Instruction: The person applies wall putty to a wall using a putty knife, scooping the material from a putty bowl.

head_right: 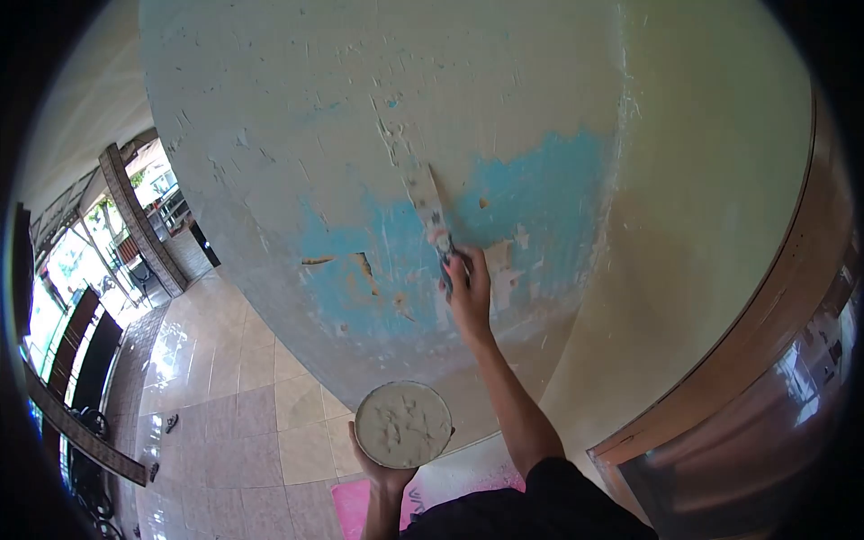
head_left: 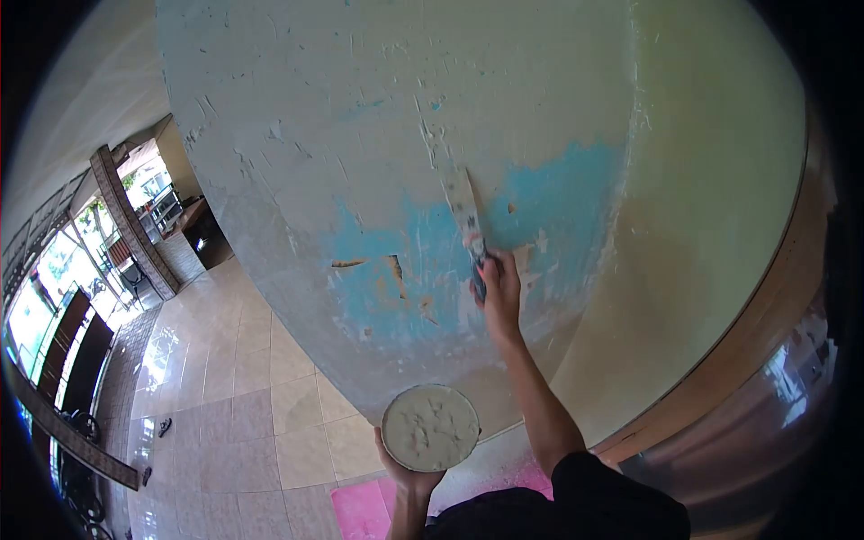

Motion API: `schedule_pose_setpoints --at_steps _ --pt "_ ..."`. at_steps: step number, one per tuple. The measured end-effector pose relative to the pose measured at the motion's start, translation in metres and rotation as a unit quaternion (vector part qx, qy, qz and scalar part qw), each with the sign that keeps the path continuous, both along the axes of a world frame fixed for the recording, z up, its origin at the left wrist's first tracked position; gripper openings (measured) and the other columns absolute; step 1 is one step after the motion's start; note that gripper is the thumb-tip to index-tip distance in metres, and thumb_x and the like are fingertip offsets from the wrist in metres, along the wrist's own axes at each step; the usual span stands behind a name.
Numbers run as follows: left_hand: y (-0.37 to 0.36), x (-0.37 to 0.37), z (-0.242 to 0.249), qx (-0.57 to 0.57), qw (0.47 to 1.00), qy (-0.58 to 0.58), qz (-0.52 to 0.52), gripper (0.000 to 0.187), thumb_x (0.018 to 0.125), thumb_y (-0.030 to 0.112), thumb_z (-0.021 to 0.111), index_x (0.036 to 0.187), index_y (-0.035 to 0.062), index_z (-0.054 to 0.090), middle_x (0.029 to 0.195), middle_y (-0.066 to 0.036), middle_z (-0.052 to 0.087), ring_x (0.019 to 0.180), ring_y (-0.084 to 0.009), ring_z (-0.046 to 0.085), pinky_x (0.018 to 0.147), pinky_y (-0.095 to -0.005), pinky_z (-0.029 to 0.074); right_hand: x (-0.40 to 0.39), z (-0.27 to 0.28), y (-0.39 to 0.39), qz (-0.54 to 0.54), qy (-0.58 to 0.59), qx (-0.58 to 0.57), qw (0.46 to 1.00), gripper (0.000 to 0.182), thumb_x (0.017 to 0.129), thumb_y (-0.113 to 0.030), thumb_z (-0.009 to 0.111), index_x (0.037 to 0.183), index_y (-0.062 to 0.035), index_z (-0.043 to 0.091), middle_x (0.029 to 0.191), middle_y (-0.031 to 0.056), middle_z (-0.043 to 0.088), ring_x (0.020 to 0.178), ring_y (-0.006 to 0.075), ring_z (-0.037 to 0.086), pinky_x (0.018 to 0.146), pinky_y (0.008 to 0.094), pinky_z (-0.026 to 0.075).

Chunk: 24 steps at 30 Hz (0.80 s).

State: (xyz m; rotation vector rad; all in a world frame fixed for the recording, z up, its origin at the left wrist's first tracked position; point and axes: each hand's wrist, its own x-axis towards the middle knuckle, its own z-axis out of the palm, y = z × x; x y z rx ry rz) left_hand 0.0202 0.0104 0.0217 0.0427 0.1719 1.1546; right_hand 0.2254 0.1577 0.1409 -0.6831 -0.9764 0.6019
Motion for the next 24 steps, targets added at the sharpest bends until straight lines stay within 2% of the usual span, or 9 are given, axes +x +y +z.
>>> schedule_pose_setpoints --at_steps 2,4,6,14,15,18,21,22,24 --pt "0.001 -0.001 -0.004 0.007 1.0 0.009 0.003 0.079 0.084 0.068 0.045 0.143 0.0146 0.038 0.145 -0.011 0.038 0.133 -0.0349 0.035 0.109 -0.0611 0.026 0.001 -0.017 -0.012 0.011 0.014 -0.017 1.0 0.022 0.101 -0.026 0.049 0.114 -0.0078 0.049 0.088 0.001 0.056 0.063 0.0057 0.051 0.044 0.0192 0.033" --pt "-0.001 -0.002 -0.003 0.009 1.0 0.021 0.002 0.079 0.084 0.068 0.045 0.143 0.0148 0.039 0.145 -0.011 0.038 0.133 -0.0349 0.035 0.109 -0.0611 0.026 0.002 -0.011 -0.016 0.006 0.018 -0.002 1.0 0.021 0.101 -0.026 0.048 0.113 -0.0084 0.049 0.084 0.0003 0.055 0.061 0.0054 0.051 0.043 0.0194 0.031" --pt "0.0 0.0 0.0 0.001 0.999 0.04 0.021 0.08 0.084 0.068 0.045 0.143 0.0147 0.038 0.145 -0.011 0.038 0.133 -0.0351 0.035 0.109 -0.0615 0.026 0.008 0.007 -0.015 0.01 0.019 0.012 1.0 0.02 0.102 -0.026 0.047 0.113 -0.0086 0.049 0.081 -0.0001 0.054 0.06 0.0048 0.05 0.043 0.0194 0.031" --pt "0.002 0.002 -0.007 0.004 1.0 0.01 -0.007 0.08 0.084 0.069 0.044 0.143 0.0156 0.038 0.145 -0.011 0.038 0.133 -0.0354 0.035 0.109 -0.0617 0.025 0.001 0.071 0.002 0.001 -0.013 0.059 0.998 0.021 0.101 -0.024 0.048 0.114 -0.0081 0.05 0.082 -0.0006 0.056 0.064 0.0038 0.05 0.046 0.0196 0.032" --pt "0.001 0.001 -0.008 0.0 1.0 0.004 -0.008 0.08 0.084 0.069 0.044 0.143 0.0157 0.038 0.145 -0.011 0.038 0.133 -0.0353 0.035 0.109 -0.0613 0.025 -0.001 0.071 0.002 0.006 0.002 0.05 0.999 0.02 0.101 -0.022 0.049 0.113 -0.0072 0.051 0.086 -0.0001 0.057 0.065 0.0041 0.051 0.048 0.0198 0.035" --pt "-0.001 0.0 -0.006 -0.002 0.999 0.035 0.002 0.08 0.084 0.069 0.044 0.144 0.0157 0.038 0.146 -0.011 0.038 0.133 -0.0348 0.035 0.11 -0.0604 0.025 -0.001 0.035 0.012 -0.037 -0.034 0.059 0.997 0.019 0.1 -0.021 0.051 0.113 -0.006 0.051 0.09 0.0012 0.057 0.066 0.0047 0.051 0.051 0.0201 0.038" --pt "-0.001 0.0 -0.003 0.0 1.0 0.012 0.004 0.08 0.084 0.069 0.044 0.144 0.0156 0.038 0.146 -0.011 0.038 0.133 -0.035 0.035 0.11 -0.0607 0.025 -0.001 -0.025 0.0 -0.016 -0.009 0.014 1.0 0.018 0.099 -0.019 0.053 0.111 -0.0049 0.052 0.092 0.0027 0.056 0.065 0.0055 0.051 0.052 0.0205 0.04" --pt "-0.001 0.0 -0.003 0.002 1.0 0.01 0.006 0.08 0.084 0.069 0.044 0.144 0.0156 0.038 0.146 -0.011 0.038 0.133 -0.035 0.035 0.11 -0.0607 0.025 -0.002 -0.029 -0.005 0.002 0.01 -0.022 1.0 0.018 0.099 -0.018 0.053 0.111 -0.0046 0.052 0.092 0.0028 0.056 0.065 0.0056 0.051 0.052 0.0204 0.04" --pt "-0.002 0.0 -0.001 0.001 1.0 0.011 0.009 0.08 0.084 0.069 0.044 0.143 0.0153 0.038 0.145 -0.011 0.038 0.133 -0.0355 0.035 0.109 -0.0617 0.025 0.0 -0.02 -0.006 0.004 0.014 -0.003 1.0 0.019 0.098 -0.017 0.054 0.112 -0.0052 0.051 0.091 0.0022 0.056 0.064 0.0054 0.05 0.052 0.0203 0.04"
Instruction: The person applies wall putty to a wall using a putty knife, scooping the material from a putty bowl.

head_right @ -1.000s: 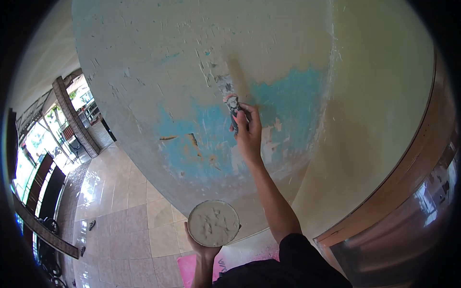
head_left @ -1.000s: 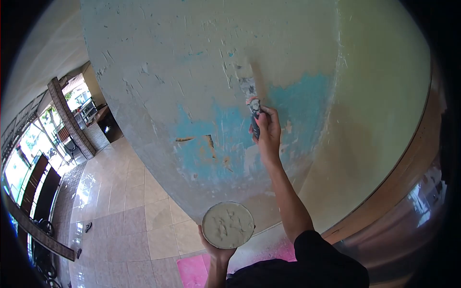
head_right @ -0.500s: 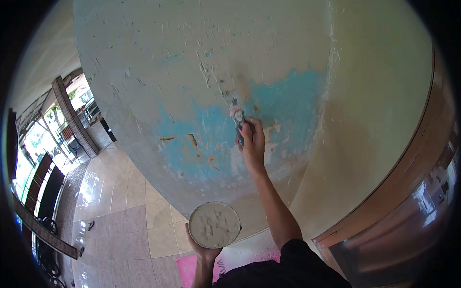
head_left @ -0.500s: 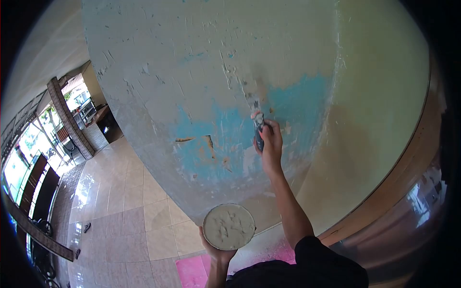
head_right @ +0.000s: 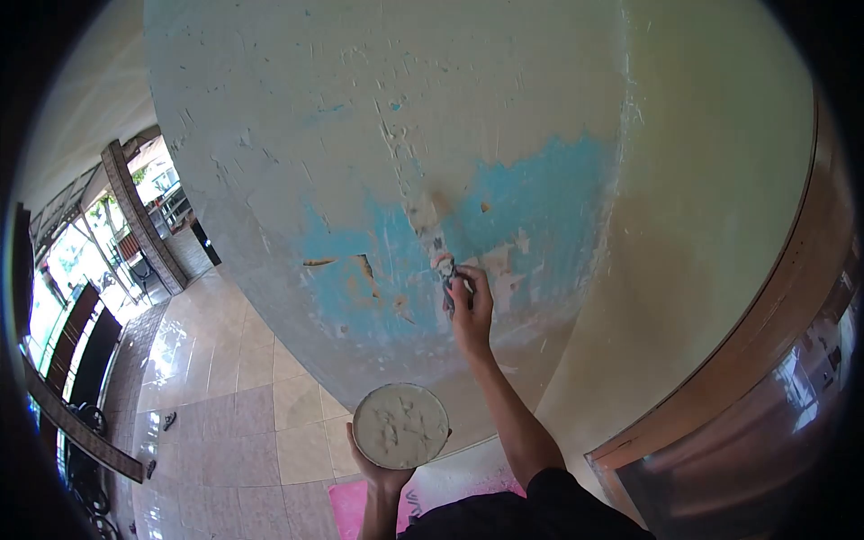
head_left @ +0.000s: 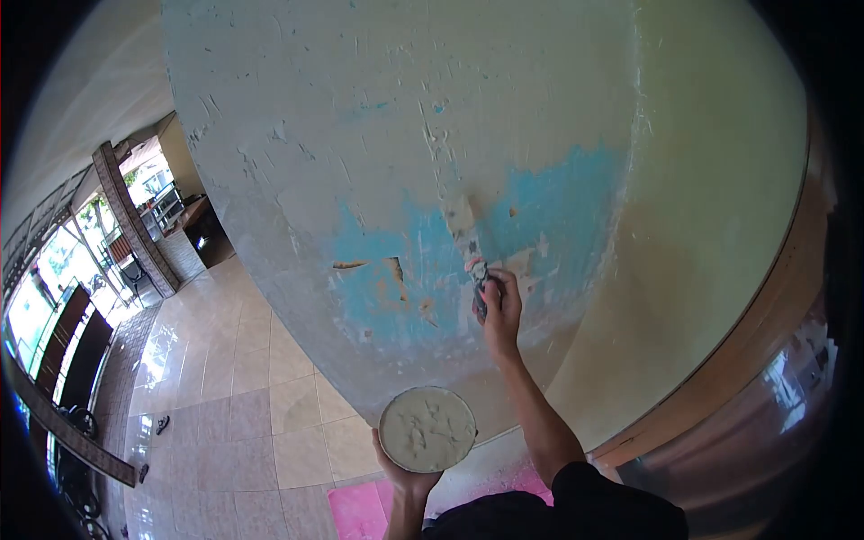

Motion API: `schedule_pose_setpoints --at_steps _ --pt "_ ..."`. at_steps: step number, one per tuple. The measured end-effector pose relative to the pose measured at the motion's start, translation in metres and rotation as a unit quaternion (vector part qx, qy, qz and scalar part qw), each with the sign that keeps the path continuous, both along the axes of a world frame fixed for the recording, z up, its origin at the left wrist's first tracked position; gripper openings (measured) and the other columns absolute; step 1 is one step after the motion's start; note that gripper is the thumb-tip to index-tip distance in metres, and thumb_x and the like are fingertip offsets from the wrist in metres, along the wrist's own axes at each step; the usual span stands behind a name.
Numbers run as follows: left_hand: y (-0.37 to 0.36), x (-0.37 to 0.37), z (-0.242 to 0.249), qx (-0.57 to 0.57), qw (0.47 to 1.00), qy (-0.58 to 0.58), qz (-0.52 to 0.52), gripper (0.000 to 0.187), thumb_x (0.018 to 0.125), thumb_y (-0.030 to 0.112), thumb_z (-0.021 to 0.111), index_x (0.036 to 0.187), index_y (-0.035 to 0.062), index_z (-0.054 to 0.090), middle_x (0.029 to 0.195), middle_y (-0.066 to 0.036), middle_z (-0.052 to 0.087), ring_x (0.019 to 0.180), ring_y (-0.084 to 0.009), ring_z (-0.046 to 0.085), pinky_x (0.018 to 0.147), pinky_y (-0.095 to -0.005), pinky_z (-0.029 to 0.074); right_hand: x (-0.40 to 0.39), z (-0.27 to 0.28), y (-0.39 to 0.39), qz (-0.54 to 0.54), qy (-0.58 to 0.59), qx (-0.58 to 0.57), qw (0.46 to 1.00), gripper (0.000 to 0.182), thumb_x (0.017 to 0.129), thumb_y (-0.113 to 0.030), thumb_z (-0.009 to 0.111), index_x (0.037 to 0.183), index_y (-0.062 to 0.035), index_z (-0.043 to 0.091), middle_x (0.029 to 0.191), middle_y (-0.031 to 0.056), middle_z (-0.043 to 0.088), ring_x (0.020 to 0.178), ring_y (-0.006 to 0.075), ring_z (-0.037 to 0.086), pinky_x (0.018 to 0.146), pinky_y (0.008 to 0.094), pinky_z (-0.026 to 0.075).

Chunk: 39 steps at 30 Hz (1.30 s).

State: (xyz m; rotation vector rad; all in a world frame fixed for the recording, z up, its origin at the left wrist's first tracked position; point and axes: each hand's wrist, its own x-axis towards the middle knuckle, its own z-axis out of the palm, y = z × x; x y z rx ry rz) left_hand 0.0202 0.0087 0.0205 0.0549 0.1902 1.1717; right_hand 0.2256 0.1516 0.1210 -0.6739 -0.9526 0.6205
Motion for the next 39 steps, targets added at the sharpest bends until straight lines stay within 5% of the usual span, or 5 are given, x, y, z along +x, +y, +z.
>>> schedule_pose_setpoints --at_steps 10,18,27,31,39 --pt "0.0 0.001 0.008 0.003 1.0 0.0 -0.002 0.078 0.086 0.067 0.043 0.143 0.0147 0.038 0.145 -0.011 0.038 0.133 -0.0356 0.035 0.109 -0.0626 0.025 0.003 0.065 0.009 -0.05 -0.054 0.133 0.988 0.033 0.093 -0.009 0.06 0.123 -0.0047 0.044 0.091 0.001 0.055 0.066 0.0031 0.045 0.056 0.0189 0.039" --pt "0.0 0.002 0.008 0.014 1.0 0.012 -0.016 0.079 0.086 0.067 0.043 0.143 0.0136 0.039 0.144 -0.012 0.04 0.133 -0.034 0.036 0.11 -0.0584 0.027 -0.01 0.085 0.02 -0.334 -0.326 0.18 0.866 0.045 0.094 -0.009 0.058 0.135 -0.0036 0.043 0.097 0.0144 0.058 0.082 0.0242 0.063 0.07 0.0321 0.051" --pt "0.0 0.002 0.009 0.023 0.999 0.026 -0.003 0.079 0.085 0.068 0.043 0.143 0.0137 0.039 0.145 -0.012 0.039 0.133 -0.035 0.036 0.11 -0.0596 0.026 -0.009 0.026 0.022 -0.36 -0.32 0.197 0.854 0.047 0.093 -0.012 0.058 0.134 0.0005 0.041 0.1 0.0196 0.06 0.079 0.0352 0.065 0.064 0.0388 0.053" --pt "0.0 0.002 0.005 0.027 0.999 0.018 -0.016 0.079 0.086 0.068 0.042 0.143 0.0138 0.039 0.145 -0.012 0.039 0.133 -0.0351 0.035 0.11 -0.0597 0.026 -0.009 0.071 0.022 -0.36 -0.337 0.125 0.861 0.045 0.092 -0.012 0.058 0.133 0.0 0.042 0.099 0.0183 0.06 0.08 0.0339 0.066 0.064 0.0392 0.053" --pt "0.001 0.001 0.002 0.021 1.0 0.014 0.002 0.078 0.086 0.068 0.041 0.143 0.0143 0.039 0.145 -0.011 0.039 0.133 -0.0344 0.036 0.109 -0.0595 0.027 -0.009 0.009 0.012 -0.377 -0.347 0.113 0.851 0.047 0.091 -0.01 0.06 0.134 -0.0002 0.041 0.093 0.0162 0.059 0.076 0.0308 0.066 0.061 0.0361 0.053"
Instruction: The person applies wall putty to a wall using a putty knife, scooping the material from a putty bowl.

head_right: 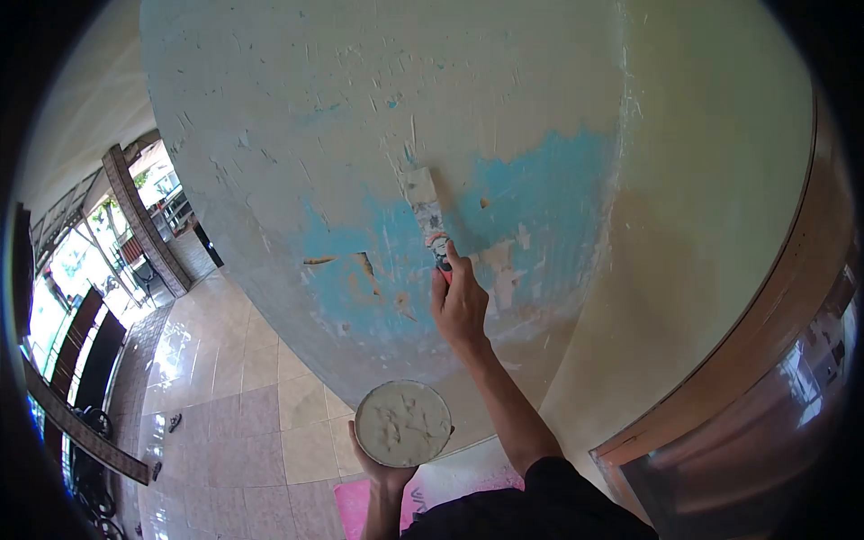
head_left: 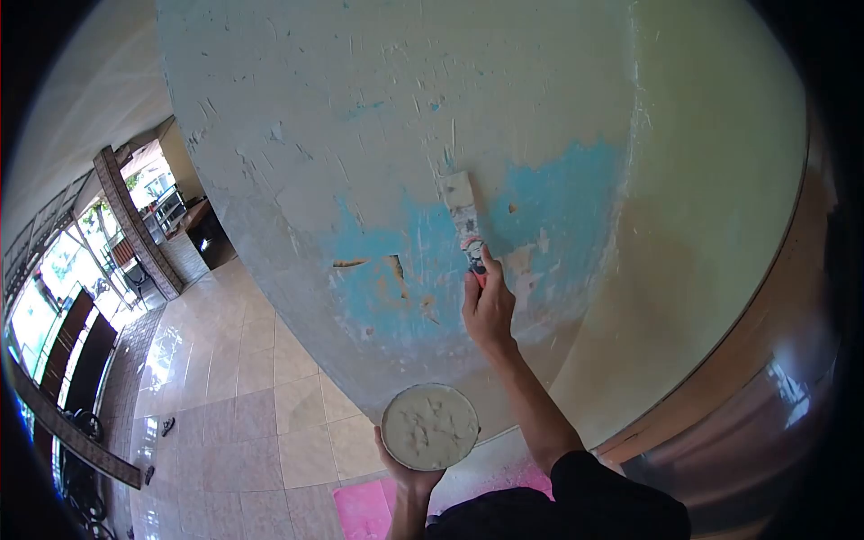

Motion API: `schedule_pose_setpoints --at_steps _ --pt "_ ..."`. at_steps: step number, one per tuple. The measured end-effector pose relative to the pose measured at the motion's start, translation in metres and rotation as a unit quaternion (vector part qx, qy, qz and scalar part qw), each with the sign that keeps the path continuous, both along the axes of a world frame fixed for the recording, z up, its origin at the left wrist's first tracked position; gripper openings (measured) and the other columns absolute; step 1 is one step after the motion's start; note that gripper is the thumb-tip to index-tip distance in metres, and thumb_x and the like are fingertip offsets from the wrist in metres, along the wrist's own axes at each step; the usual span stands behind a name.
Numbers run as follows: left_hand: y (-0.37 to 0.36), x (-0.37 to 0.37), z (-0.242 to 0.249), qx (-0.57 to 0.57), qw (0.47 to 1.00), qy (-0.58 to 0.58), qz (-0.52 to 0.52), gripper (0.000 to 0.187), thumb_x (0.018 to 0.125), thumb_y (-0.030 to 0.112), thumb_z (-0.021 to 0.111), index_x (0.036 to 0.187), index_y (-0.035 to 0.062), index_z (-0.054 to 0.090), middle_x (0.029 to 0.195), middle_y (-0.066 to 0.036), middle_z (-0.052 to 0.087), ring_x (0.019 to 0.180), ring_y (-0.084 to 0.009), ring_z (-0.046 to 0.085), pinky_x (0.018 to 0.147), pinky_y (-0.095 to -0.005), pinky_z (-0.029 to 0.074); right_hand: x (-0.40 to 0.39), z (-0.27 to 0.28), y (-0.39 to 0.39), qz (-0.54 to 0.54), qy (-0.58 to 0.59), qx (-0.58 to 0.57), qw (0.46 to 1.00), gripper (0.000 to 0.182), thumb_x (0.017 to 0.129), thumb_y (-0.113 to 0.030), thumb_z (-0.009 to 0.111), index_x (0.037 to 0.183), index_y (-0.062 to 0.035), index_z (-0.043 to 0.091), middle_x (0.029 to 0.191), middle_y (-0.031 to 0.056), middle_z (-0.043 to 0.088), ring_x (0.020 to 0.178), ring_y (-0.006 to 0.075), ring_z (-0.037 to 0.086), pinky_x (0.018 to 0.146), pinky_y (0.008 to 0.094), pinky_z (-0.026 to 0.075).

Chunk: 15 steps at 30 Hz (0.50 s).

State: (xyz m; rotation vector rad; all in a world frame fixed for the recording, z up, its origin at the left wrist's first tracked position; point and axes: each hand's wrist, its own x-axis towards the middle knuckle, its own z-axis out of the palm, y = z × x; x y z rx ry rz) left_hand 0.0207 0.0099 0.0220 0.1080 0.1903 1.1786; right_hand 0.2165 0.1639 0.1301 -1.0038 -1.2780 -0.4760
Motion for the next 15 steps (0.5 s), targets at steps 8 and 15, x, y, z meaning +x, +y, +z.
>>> schedule_pose_setpoints --at_steps 8,15 --pt "-0.001 0.002 0.008 -0.005 1.0 -0.006 -0.014 0.077 0.087 0.067 0.041 0.143 0.0144 0.039 0.145 -0.012 0.038 0.133 -0.0351 0.035 0.109 -0.0608 0.026 0.006 0.027 0.01 -0.016 -0.013 -0.051 0.999 0.046 0.092 -0.01 0.059 0.133 0.0 0.042 0.097 0.0174 0.059 0.078 0.033 0.065 0.062 0.0384 0.052" --pt "0.001 0.003 0.002 -0.002 0.999 -0.006 -0.034 0.078 0.086 0.067 0.041 0.144 0.0147 0.037 0.146 -0.012 0.037 0.133 -0.0355 0.035 0.109 -0.0617 0.025 0.006 0.008 0.002 0.001 0.0 0.026 1.0 0.047 0.092 -0.01 0.059 0.134 0.0001 0.041 0.094 0.0168 0.057 0.074 0.0329 0.063 0.06 0.0391 0.051"
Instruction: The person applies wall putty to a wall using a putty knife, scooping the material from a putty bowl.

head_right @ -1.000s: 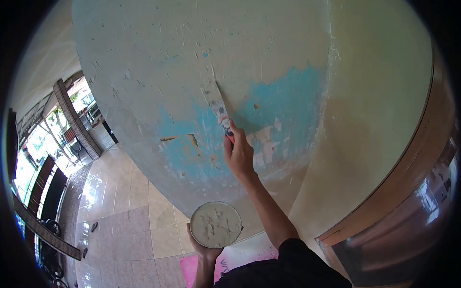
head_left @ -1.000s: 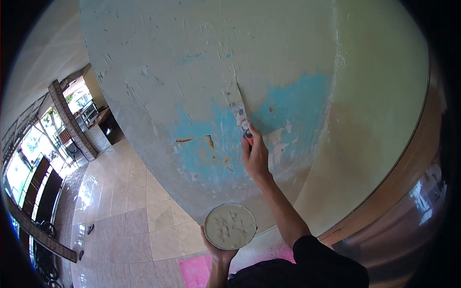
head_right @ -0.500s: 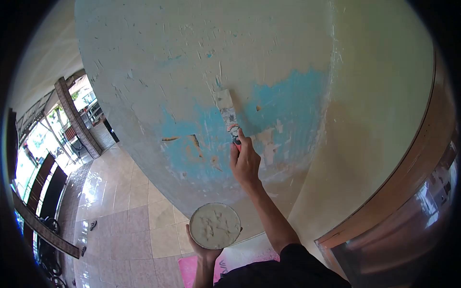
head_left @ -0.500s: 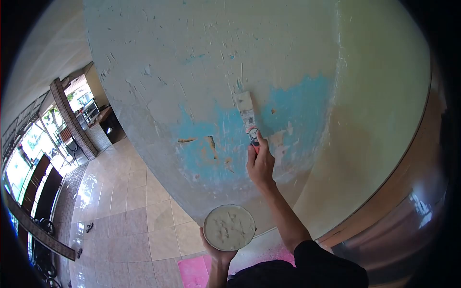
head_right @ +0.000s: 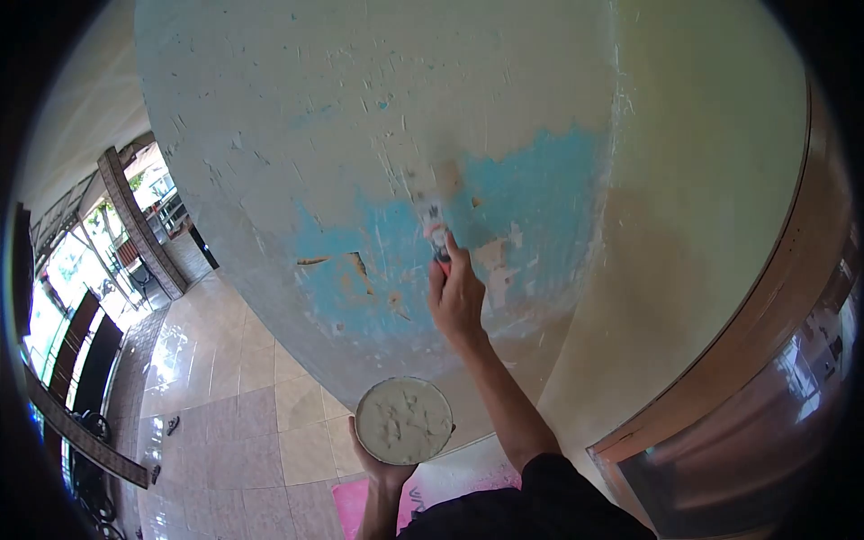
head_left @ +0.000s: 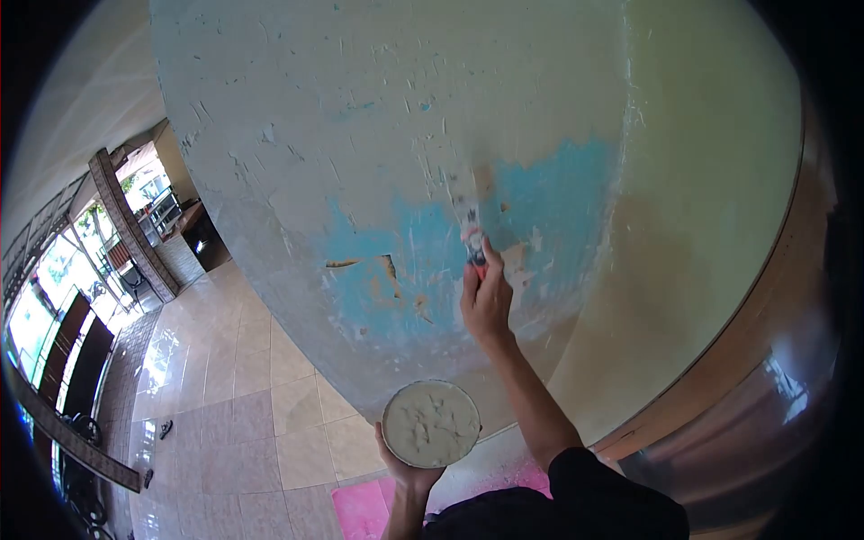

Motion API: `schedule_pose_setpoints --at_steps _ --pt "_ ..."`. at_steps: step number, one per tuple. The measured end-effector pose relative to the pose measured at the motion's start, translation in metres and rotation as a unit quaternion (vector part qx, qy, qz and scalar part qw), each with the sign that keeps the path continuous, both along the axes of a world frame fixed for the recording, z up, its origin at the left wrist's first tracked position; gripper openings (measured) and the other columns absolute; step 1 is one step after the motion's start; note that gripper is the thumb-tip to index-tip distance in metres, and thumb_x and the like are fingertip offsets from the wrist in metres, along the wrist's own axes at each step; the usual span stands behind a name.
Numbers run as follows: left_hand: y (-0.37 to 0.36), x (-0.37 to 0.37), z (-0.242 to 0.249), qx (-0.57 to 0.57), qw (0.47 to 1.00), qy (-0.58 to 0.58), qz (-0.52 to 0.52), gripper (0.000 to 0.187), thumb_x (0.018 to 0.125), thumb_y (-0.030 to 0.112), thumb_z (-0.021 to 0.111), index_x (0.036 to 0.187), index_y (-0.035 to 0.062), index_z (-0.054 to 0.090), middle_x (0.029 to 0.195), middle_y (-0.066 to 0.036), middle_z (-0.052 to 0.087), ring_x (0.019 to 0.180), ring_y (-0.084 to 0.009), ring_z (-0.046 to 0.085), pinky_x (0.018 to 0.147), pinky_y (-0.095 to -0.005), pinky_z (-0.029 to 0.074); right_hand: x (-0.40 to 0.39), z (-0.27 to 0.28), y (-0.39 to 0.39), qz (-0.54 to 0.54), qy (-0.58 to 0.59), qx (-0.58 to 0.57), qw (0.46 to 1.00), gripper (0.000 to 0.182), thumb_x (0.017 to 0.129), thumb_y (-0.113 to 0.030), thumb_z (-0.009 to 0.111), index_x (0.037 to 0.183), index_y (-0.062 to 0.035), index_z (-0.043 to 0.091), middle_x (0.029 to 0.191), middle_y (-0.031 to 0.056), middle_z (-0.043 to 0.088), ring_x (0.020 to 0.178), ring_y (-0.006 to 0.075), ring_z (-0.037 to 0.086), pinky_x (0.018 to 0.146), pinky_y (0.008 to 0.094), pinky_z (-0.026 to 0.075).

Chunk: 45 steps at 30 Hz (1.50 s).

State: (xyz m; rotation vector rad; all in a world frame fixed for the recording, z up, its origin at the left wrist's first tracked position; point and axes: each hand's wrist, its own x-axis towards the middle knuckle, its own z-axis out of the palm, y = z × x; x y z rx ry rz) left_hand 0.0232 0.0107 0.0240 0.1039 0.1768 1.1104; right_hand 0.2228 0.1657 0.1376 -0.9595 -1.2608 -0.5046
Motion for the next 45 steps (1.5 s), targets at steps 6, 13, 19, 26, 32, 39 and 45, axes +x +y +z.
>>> schedule_pose_setpoints --at_steps 6,13,19,26,32,39,45 --pt "-0.003 0.005 0.011 -0.004 0.999 0.035 0.012 0.075 0.087 0.067 0.041 0.142 0.0154 0.041 0.144 -0.01 0.041 0.132 -0.0321 0.037 0.109 -0.057 0.028 -0.005 0.034 0.008 -0.016 -0.031 -0.049 0.998 0.044 0.092 -0.009 0.057 0.133 -0.0006 0.042 0.092 0.0167 0.056 0.075 0.0334 0.063 0.06 0.0391 0.051" --pt "-0.002 0.001 0.006 0.011 1.0 0.019 0.009 0.075 0.088 0.066 0.04 0.141 0.0149 0.042 0.143 -0.01 0.043 0.132 -0.0315 0.038 0.11 -0.056 0.028 -0.007 -0.038 -0.006 0.011 -0.002 -0.038 0.999 0.05 0.09 -0.009 0.06 0.135 -0.0003 0.04 0.091 0.0175 0.055 0.073 0.0342 0.062 0.059 0.0395 0.051" --pt "-0.002 0.002 0.002 0.002 1.0 0.018 0.007 0.077 0.086 0.068 0.041 0.142 0.0149 0.041 0.144 -0.01 0.041 0.132 -0.0328 0.037 0.11 -0.0569 0.027 -0.003 0.007 0.005 0.008 -0.012 -0.025 1.0 0.051 0.089 -0.006 0.06 0.135 0.0004 0.039 0.091 0.0184 0.055 0.072 0.0357 0.06 0.059 0.0409 0.049" --pt "0.0 0.001 -0.002 0.012 0.999 0.022 0.025 0.079 0.085 0.069 0.042 0.143 0.0154 0.04 0.146 -0.01 0.039 0.133 -0.0341 0.036 0.11 -0.0588 0.026 0.002 -0.071 -0.004 0.031 0.006 -0.052 0.998 0.048 0.091 -0.007 0.056 0.135 0.001 0.037 0.096 0.0233 0.058 0.078 0.038 0.062 0.065 0.0414 0.05" --pt "-0.001 0.001 0.001 0.001 1.0 0.019 0.013 0.079 0.085 0.069 0.042 0.143 0.0154 0.039 0.146 -0.01 0.038 0.133 -0.0345 0.036 0.11 -0.0593 0.026 0.004 -0.035 0.001 0.018 0.006 -0.003 1.0 0.05 0.089 -0.004 0.058 0.134 0.0014 0.038 0.088 0.0198 0.055 0.068 0.0353 0.06 0.056 0.0403 0.047" --pt "-0.001 0.002 -0.003 0.012 1.0 0.007 0.011 0.079 0.085 0.068 0.042 0.143 0.0154 0.038 0.146 -0.011 0.038 0.133 -0.0347 0.036 0.11 -0.0603 0.025 0.012 -0.095 -0.015 0.017 -0.022 -0.075 0.997 0.047 0.085 -0.006 0.063 0.129 -0.001 0.046 0.081 0.0154 0.055 0.066 0.0302 0.059 0.056 0.037 0.049" --pt "-0.002 0.003 0.0 -0.007 1.0 0.023 0.017 0.079 0.085 0.068 0.042 0.143 0.0154 0.039 0.146 -0.011 0.038 0.133 -0.0354 0.036 0.11 -0.0608 0.025 0.017 -0.052 -0.005 0.027 -0.008 -0.031 0.999 0.046 0.085 -0.008 0.065 0.127 -0.0011 0.048 0.08 0.0144 0.055 0.065 0.0296 0.059 0.056 0.0383 0.048"
